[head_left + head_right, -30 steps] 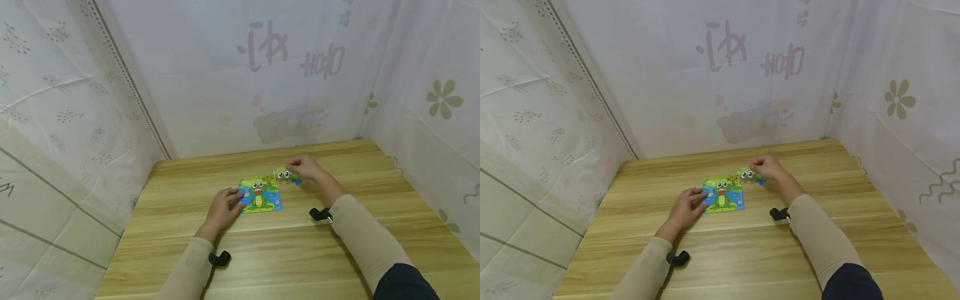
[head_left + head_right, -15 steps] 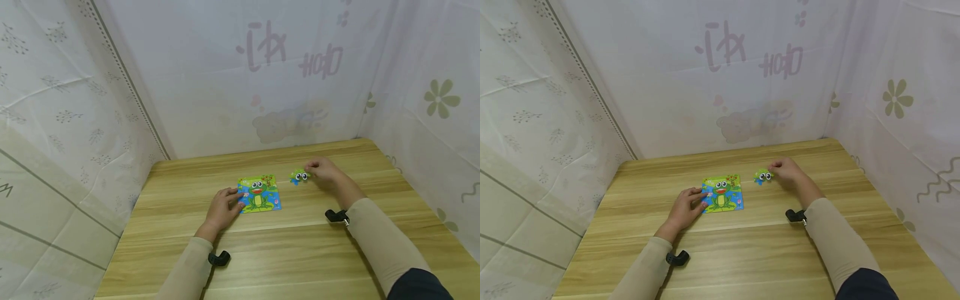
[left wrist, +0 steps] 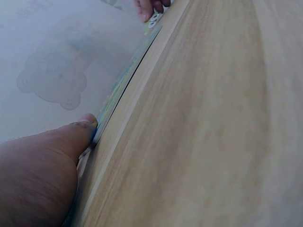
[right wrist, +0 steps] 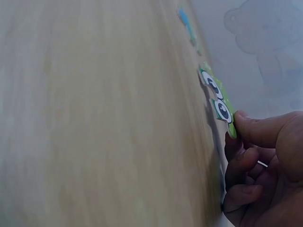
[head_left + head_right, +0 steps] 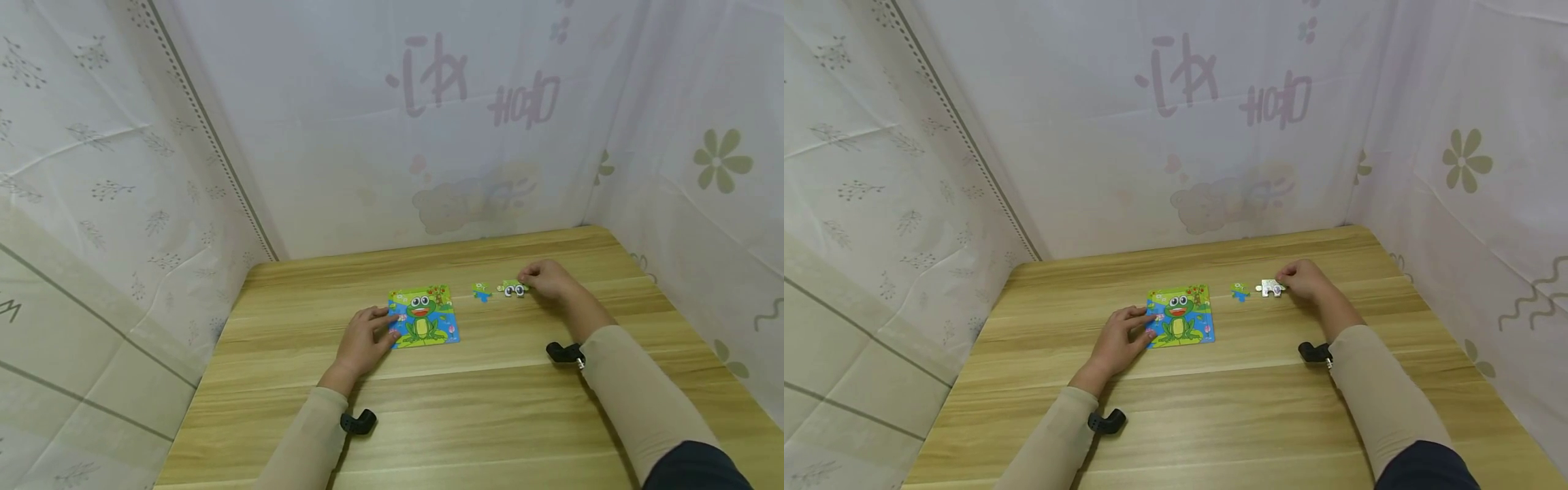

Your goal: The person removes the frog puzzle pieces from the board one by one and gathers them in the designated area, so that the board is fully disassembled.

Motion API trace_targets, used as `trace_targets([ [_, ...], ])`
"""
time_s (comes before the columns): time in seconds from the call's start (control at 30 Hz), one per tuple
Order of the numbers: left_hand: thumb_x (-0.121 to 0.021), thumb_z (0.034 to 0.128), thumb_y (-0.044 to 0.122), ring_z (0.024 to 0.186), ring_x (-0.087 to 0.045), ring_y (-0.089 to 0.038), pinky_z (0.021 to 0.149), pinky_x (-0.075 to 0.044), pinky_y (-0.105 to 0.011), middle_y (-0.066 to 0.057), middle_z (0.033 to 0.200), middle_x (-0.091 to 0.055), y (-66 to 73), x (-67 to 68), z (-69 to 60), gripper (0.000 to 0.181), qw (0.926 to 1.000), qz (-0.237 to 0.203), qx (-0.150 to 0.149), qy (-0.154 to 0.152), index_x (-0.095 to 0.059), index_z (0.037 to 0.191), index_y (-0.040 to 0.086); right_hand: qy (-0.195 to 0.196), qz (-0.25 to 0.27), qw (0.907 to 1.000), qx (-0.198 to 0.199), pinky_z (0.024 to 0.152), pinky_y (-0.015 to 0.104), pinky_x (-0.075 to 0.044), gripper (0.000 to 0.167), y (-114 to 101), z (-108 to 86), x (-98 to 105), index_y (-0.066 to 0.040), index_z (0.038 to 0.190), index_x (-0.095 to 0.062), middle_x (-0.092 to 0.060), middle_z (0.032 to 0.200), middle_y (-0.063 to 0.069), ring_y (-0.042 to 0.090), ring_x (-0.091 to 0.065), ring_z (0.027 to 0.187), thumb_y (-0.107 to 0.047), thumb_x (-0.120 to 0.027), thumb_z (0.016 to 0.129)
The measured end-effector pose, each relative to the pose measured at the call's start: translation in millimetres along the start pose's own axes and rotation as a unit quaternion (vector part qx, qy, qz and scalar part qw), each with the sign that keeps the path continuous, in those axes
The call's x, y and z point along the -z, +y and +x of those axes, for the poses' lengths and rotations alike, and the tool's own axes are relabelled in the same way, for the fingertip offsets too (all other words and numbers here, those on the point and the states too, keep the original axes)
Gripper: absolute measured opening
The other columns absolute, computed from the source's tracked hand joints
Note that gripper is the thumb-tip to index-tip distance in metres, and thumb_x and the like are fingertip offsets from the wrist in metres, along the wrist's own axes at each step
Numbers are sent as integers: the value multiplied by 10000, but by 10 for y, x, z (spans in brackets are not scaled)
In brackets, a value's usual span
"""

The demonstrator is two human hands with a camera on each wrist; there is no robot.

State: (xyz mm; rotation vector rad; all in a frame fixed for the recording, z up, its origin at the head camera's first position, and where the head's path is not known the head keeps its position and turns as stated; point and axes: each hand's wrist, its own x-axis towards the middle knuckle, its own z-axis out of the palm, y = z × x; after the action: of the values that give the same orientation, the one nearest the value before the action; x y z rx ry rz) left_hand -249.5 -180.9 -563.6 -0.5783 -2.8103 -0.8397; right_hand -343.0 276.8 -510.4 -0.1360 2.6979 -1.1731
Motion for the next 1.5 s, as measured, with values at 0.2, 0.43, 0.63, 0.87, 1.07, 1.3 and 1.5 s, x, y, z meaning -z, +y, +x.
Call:
trace_targets([
  [0.2,-714,1008,425,1447,-429,-271,1198,-352,-501,1,1514,-563,6,0,6,413,10000,-9,11,16,-699,1393,278,113,-126,9998,-88,985,498,-446,241,45,13,21,26,1098,-753,-710,1153,186,324,-582,1101,-164,-608,1071],
  [0.43,-701,1011,444,1455,-420,-256,1203,-348,-491,19,1525,-554,5,-5,-3,423,10000,44,55,-35,-688,1406,294,216,-258,9994,91,988,549,-474,222,41,54,-48,13,1067,-766,-725,1100,181,373,-621,1089,-155,-622,1063],
  [0.63,-703,1009,449,1453,-423,-262,1206,-342,-484,19,1522,-557,-2,-4,-5,427,9999,68,55,-59,-687,1408,299,420,-388,9983,93,1001,572,-458,213,36,68,-103,-22,1052,-774,-716,1078,163,383,-616,1087,-194,-650,1058],
  [0.87,-713,1007,431,1448,-429,-260,1203,-347,-484,20,1513,-564,2,-1,-4,421,10000,80,48,-15,-690,1405,294,570,-363,9977,15,1001,585,-452,211,18,54,-111,-51,1046,-784,-711,1084,158,393,-613,1093,-225,-666,1051],
  [1.07,-708,1011,430,1450,-423,-262,1203,-346,-491,15,1519,-560,6,2,-7,420,9999,26,89,-56,-688,1407,289,628,-284,9976,-83,1020,595,-442,225,34,50,-114,-64,1080,-786,-706,1122,156,394,-605,1114,-256,-670,1052],
  [1.3,-709,1012,419,1445,-428,-279,1193,-359,-512,-3,1516,-562,7,13,-11,420,10000,33,41,-33,-690,1405,272,595,-277,9978,26,998,591,-454,215,40,70,-125,-59,1100,-778,-703,1113,155,387,-610,1096,-234,-662,1052],
  [1.5,-706,1012,427,1436,-440,-279,1194,-358,-508,-12,1514,-566,19,11,-4,422,10000,51,21,-42,-690,1404,272,633,-284,9976,27,980,574,-466,216,20,62,-128,-46,1128,-763,-693,1118,169,377,-610,1088,-217,-661,1044],
])
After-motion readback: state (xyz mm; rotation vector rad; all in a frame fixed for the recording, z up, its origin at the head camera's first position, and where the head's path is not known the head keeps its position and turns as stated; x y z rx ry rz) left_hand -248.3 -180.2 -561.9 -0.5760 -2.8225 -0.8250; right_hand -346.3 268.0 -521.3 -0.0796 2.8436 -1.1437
